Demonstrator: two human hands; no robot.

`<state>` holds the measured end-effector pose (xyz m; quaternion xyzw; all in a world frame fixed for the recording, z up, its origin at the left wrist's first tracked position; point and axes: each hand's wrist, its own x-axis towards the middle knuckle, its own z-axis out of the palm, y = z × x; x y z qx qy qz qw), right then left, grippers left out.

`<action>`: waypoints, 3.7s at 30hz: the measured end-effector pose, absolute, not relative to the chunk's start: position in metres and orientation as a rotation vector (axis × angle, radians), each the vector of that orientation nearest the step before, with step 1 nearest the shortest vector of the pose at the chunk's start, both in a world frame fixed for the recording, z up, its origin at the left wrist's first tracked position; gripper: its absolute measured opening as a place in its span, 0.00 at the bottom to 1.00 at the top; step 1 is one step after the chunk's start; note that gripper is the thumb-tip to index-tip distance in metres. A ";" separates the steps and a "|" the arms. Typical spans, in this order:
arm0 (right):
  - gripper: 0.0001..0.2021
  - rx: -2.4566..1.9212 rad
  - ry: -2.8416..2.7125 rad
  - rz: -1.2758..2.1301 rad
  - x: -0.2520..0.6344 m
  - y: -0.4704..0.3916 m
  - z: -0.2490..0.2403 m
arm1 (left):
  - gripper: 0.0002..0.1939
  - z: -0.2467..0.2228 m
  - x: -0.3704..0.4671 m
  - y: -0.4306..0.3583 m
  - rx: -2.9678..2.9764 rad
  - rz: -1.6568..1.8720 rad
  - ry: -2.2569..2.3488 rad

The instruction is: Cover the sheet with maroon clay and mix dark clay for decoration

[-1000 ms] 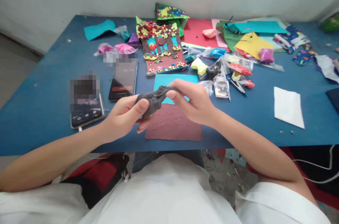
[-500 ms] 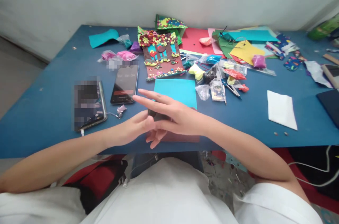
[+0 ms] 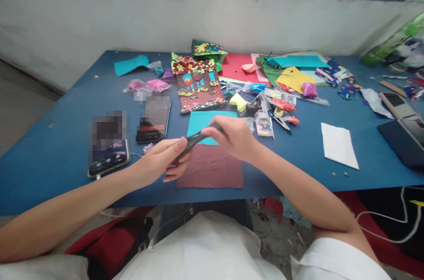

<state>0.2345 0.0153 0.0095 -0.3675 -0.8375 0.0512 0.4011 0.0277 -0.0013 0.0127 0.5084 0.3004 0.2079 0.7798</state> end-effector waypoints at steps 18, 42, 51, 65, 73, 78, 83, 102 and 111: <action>0.29 -0.793 -2.142 -0.104 0.216 0.004 0.014 | 0.27 0.020 0.027 -0.012 1.116 0.341 0.601; 0.42 -0.746 -2.184 0.626 0.209 -0.016 -0.002 | 0.27 0.014 0.028 -0.009 1.237 0.448 0.717; 0.30 -0.689 -2.300 0.302 0.218 0.000 -0.001 | 0.30 0.011 0.027 -0.001 1.041 0.552 0.493; 0.22 -0.775 -2.233 -0.473 0.205 -0.018 0.001 | 0.27 0.011 0.030 -0.010 1.147 0.528 0.679; 0.30 -0.854 -2.162 -0.327 0.222 -0.011 0.008 | 0.14 0.021 0.018 0.010 1.508 0.735 0.803; 0.26 -0.812 -2.171 -0.338 0.225 -0.011 0.008 | 0.34 0.024 0.016 0.008 1.211 0.715 0.717; 0.26 -0.766 -2.242 -0.371 0.222 -0.015 0.009 | 0.36 0.024 0.013 0.009 1.103 0.757 0.721; 0.27 -0.659 -2.303 -0.438 0.221 -0.018 0.013 | 0.39 0.022 0.013 0.014 0.985 0.653 0.547; 0.27 -0.659 -2.305 -0.436 0.220 -0.019 0.015 | 0.35 0.025 0.012 0.021 1.009 0.751 0.637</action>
